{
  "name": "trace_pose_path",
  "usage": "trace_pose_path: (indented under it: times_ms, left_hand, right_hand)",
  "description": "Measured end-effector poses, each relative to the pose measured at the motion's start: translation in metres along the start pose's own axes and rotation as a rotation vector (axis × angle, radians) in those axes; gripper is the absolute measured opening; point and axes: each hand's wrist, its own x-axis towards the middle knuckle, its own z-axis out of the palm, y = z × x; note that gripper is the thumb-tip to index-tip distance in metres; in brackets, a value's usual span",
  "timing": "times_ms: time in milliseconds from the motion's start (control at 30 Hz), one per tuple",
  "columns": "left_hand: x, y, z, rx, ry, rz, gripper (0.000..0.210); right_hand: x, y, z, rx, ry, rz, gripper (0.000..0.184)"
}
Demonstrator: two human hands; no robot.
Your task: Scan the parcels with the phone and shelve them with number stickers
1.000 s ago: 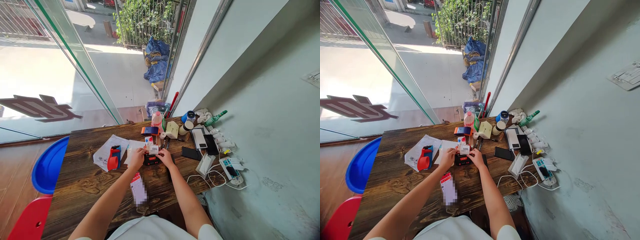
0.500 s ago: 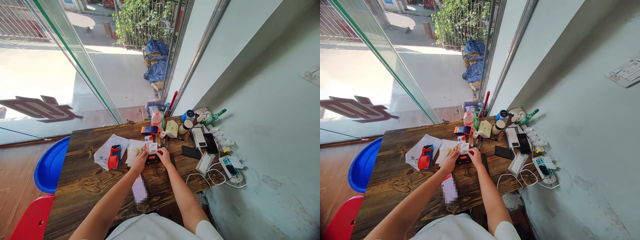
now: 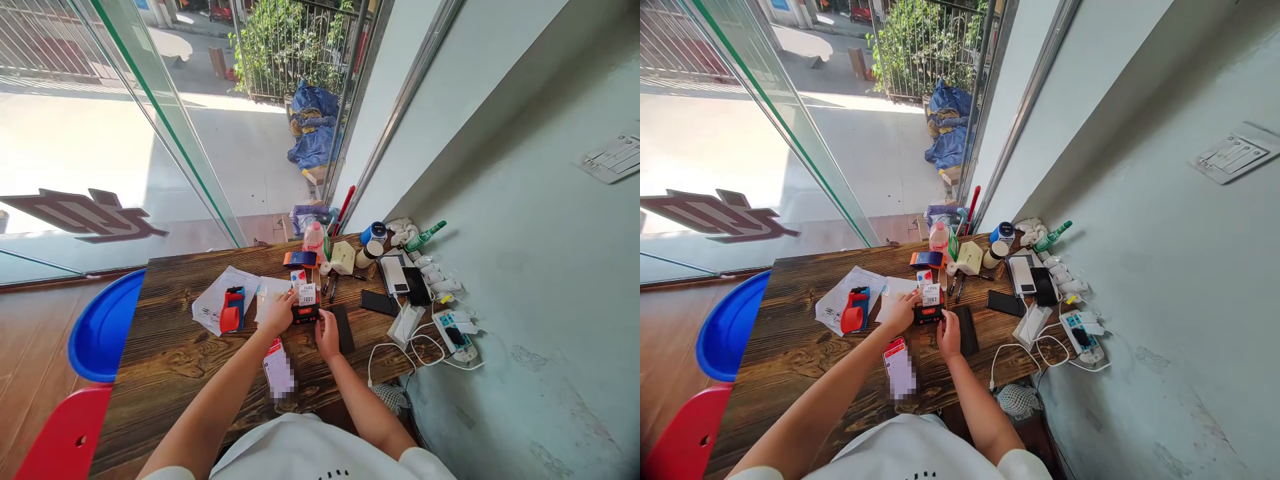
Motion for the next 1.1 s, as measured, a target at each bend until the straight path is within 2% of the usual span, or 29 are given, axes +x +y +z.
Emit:
trace_pose_path:
  times_ms: [167,300,400,533,667,733,800,867,933,1100]
  left_hand:
    - [0.024,0.008,0.016,-0.300,0.049,-0.204,0.065]
    - [0.041,0.014,0.022,-0.533,0.085,-0.352,0.069]
    - [0.044,0.022,0.021,-0.696,0.101,-0.369,0.079]
    - [0.046,0.037,0.011,-0.837,0.123,-0.281,0.085]
    - [0.057,0.050,-0.010,-0.828,0.182,-0.199,0.063]
    - [0.062,0.054,-0.021,-0.768,0.255,-0.238,0.060]
    - [0.061,0.058,-0.027,-0.685,0.360,-0.320,0.068]
    - [0.049,0.061,-0.026,-0.614,0.449,-0.386,0.075]
    - [0.025,0.063,-0.018,-0.575,0.496,-0.401,0.075]
    - [-0.069,0.043,0.028,-0.617,0.556,-0.338,0.076]
  right_hand:
    - [-0.055,0.003,0.009,-0.052,-0.163,0.032,0.009]
    - [-0.084,0.009,0.015,-0.124,-0.303,0.074,0.008]
    - [-0.091,0.012,0.015,-0.179,-0.387,0.096,0.009]
    - [-0.088,0.016,0.014,-0.213,-0.451,0.115,0.007]
    - [-0.083,0.019,0.009,-0.203,-0.478,0.125,0.008]
    - [-0.082,0.020,0.005,-0.182,-0.485,0.132,0.010]
    - [-0.081,0.020,0.000,-0.152,-0.478,0.145,0.012]
    - [-0.082,0.020,-0.006,-0.109,-0.455,0.162,0.014]
    - [-0.086,0.019,-0.016,-0.058,-0.413,0.175,0.019]
    - [-0.101,0.022,-0.048,0.053,-0.247,0.164,0.027]
